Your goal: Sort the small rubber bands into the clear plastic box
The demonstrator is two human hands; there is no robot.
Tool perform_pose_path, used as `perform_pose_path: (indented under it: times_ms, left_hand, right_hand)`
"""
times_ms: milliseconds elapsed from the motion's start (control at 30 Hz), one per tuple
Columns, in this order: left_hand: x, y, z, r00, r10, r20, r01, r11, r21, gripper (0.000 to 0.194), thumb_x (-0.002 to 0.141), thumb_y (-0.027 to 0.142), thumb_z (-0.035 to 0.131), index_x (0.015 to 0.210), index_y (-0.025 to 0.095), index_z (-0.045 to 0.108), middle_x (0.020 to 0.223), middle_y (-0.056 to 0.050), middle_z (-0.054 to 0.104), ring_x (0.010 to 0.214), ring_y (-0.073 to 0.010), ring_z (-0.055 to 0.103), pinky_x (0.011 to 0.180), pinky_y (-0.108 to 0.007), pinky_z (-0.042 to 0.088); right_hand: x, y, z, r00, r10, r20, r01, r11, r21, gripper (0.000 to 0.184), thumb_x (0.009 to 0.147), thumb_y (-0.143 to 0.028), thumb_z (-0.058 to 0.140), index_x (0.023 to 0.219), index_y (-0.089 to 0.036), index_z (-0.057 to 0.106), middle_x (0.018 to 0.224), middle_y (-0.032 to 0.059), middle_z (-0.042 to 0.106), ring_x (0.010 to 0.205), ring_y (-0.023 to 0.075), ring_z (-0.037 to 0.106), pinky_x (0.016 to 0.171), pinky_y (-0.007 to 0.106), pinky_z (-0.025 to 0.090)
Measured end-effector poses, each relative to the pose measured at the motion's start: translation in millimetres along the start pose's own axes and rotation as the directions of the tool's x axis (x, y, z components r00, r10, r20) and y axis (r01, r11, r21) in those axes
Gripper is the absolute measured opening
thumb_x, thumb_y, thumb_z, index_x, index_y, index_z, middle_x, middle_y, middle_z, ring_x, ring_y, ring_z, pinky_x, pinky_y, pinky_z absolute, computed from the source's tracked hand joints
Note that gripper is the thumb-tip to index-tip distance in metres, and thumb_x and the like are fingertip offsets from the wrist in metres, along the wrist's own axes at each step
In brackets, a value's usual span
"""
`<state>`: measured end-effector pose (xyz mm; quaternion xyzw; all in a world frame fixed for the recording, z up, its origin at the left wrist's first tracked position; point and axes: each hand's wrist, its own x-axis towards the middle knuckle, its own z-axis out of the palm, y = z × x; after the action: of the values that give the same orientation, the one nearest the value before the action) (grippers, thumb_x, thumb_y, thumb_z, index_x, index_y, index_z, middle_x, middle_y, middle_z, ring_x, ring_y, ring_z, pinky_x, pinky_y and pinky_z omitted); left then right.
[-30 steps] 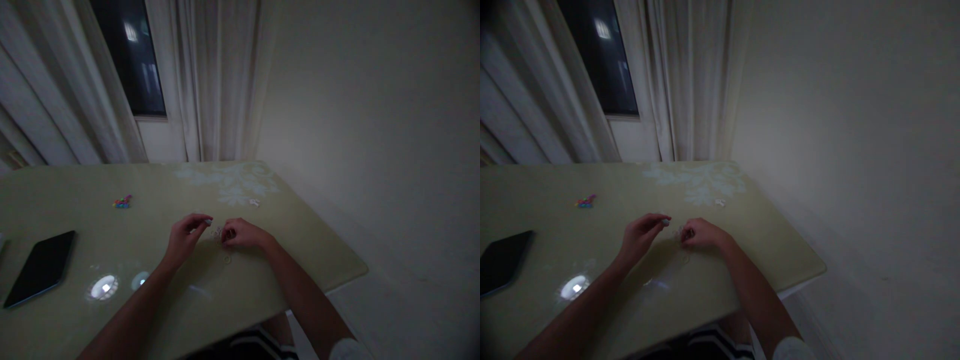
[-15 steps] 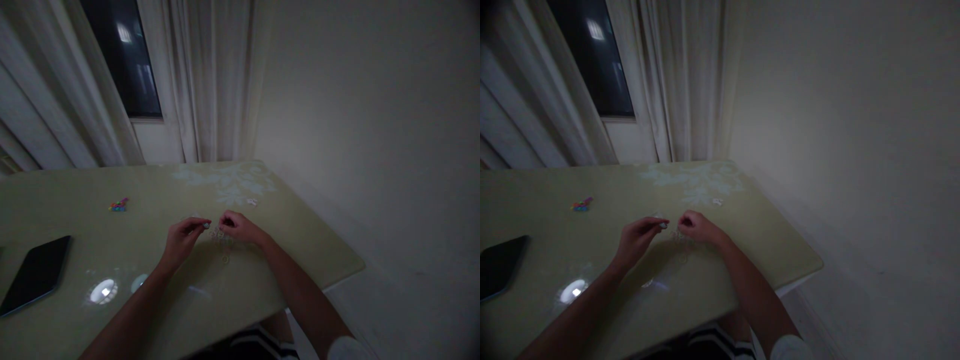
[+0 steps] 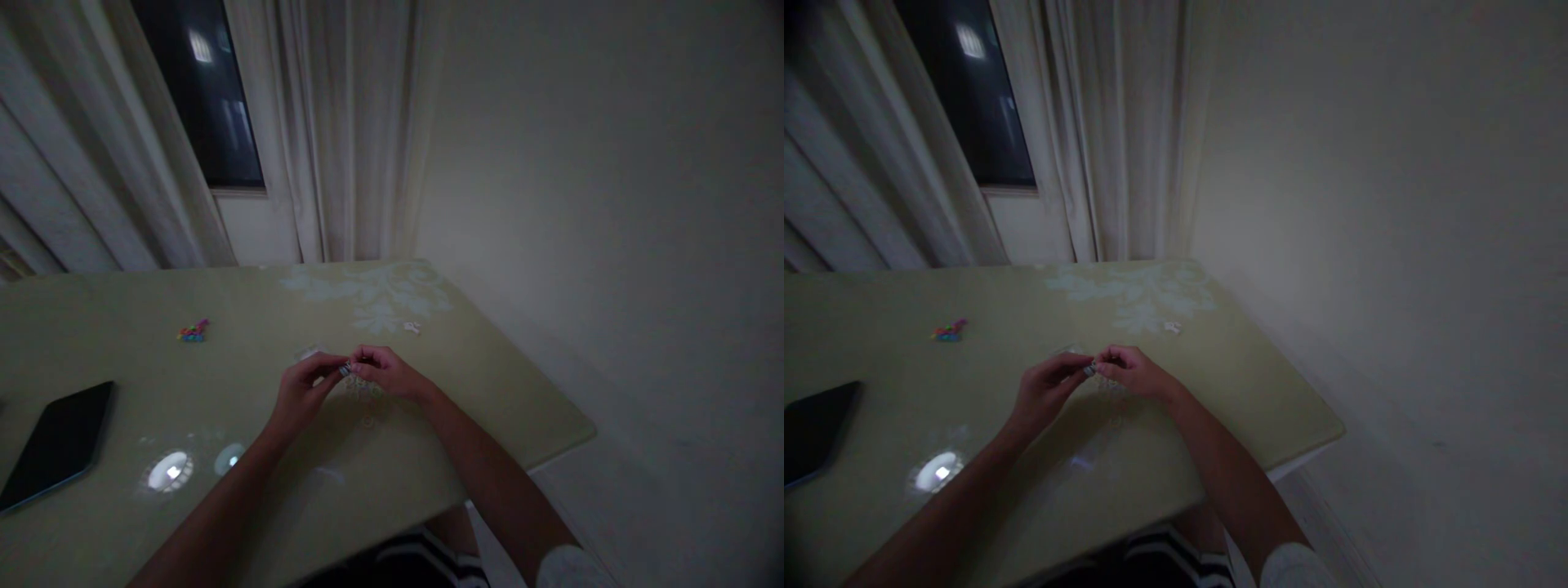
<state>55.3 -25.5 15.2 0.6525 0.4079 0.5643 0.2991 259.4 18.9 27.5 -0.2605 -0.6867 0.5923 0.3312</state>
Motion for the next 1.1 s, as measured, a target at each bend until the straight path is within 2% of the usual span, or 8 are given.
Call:
perform_pose_path:
  times_ms: [200,300,400,500,633,833,967,1100]
  left_hand:
    - [0.1,6.3,-0.3,0.998,0.063,-0.018,-0.063,0.998,0.016,0.020,0.088,0.042,0.080,0.090,0.022,0.080,0.083,-0.005,0.076,0.075,-0.0169,0.072,0.068,-0.025,0.060]
    - [-1.1,5.7,-1.3,0.999,0.009,-0.039,-0.010,1.000,-0.005,0.020,0.090,0.040,0.078,0.098,0.021,0.080,0.094,-0.007,0.080,0.083,-0.0183,0.075,0.075,-0.027,0.062]
    - [-3.4,1.8,-2.4,0.998,-0.053,-0.046,0.052,0.998,-0.019,0.017,0.090,0.037,0.078,0.098,0.022,0.080,0.096,-0.007,0.082,0.085,-0.0186,0.078,0.078,-0.028,0.063]
    - [-5.4,-2.6,-3.0,0.996,-0.076,-0.045,0.075,0.997,-0.023,0.015,0.088,0.034,0.080,0.096,0.022,0.081,0.094,-0.006,0.083,0.083,-0.0185,0.078,0.077,-0.027,0.063]
    - [-7.2,-5.5,-2.5,0.993,-0.112,-0.034,0.110,0.993,-0.043,0.015,0.085,0.035,0.081,0.094,0.023,0.082,0.090,-0.006,0.083,0.081,-0.0199,0.079,0.074,-0.028,0.064]
    - [-12.8,-5.5,-1.3,0.973,-0.229,-0.013,0.228,0.971,-0.071,0.012,0.084,0.035,0.080,0.089,0.026,0.084,0.088,-0.005,0.085,0.075,-0.0222,0.080,0.068,-0.029,0.066]
    - [-17.0,-4.9,-2.1,0.952,-0.307,-0.014,0.306,0.951,-0.044,0.013,0.082,0.036,0.079,0.089,0.027,0.086,0.088,-0.005,0.086,0.075,-0.0254,0.082,0.066,-0.031,0.067]
    - [-18.5,-1.6,-2.6,0.942,-0.334,-0.025,0.334,0.943,-0.005,0.017,0.083,0.041,0.079,0.092,0.029,0.086,0.086,-0.005,0.086,0.070,-0.0257,0.081,0.061,-0.031,0.066]
  right_hand:
    - [-0.1,0.1,-4.4,0.999,0.005,-0.052,-0.007,0.999,-0.032,0.046,0.085,-0.062,0.074,0.096,-0.017,0.068,0.084,-0.0002,0.061,0.077,0.0148,0.052,0.073,0.029,0.041]
    - [-2.1,1.8,-14.8,0.997,-0.040,-0.072,0.020,0.963,-0.268,0.027,0.089,-0.044,0.075,0.094,-0.017,0.073,0.083,0.0001,0.062,0.074,0.0144,0.053,0.071,0.027,0.041]
    - [-5.2,5.3,-22.9,1.000,-0.023,0.019,0.030,0.849,-0.527,0.004,0.086,-0.020,0.075,0.088,-0.017,0.078,0.082,0.0005,0.062,0.073,0.0136,0.055,0.070,0.026,0.041]
    - [-8.4,8.3,-24.9,0.995,0.050,0.084,0.012,0.795,-0.606,0.011,0.081,-0.010,0.075,0.088,-0.017,0.080,0.081,0.0008,0.065,0.074,0.0143,0.058,0.070,0.025,0.042]
    - [-13.4,6.9,-28.7,0.994,0.087,0.067,-0.028,0.786,-0.617,0.016,0.077,-0.008,0.074,0.087,-0.019,0.081,0.082,0.0009,0.068,0.075,0.0152,0.060,0.071,0.025,0.043]
    - [-23.3,-3.0,-39.3,0.982,0.182,0.047,-0.114,0.777,-0.620,0.008,0.074,-0.015,0.080,0.081,-0.020,0.082,0.076,0.0008,0.068,0.071,0.0159,0.059,0.064,0.024,0.040]
    - [-28.1,-5.4,-31.0,0.965,0.260,0.032,-0.176,0.732,-0.659,0.009,0.073,-0.013,0.077,0.079,-0.020,0.080,0.072,-0.0006,0.066,0.064,0.0140,0.057,0.059,0.024,0.035]
    - [-31.3,-4.9,-21.4,0.966,0.259,0.020,-0.166,0.676,-0.718,0.008,0.075,-0.013,0.073,0.080,-0.019,0.075,0.077,0.0003,0.065,0.069,0.0145,0.056,0.063,0.026,0.034]
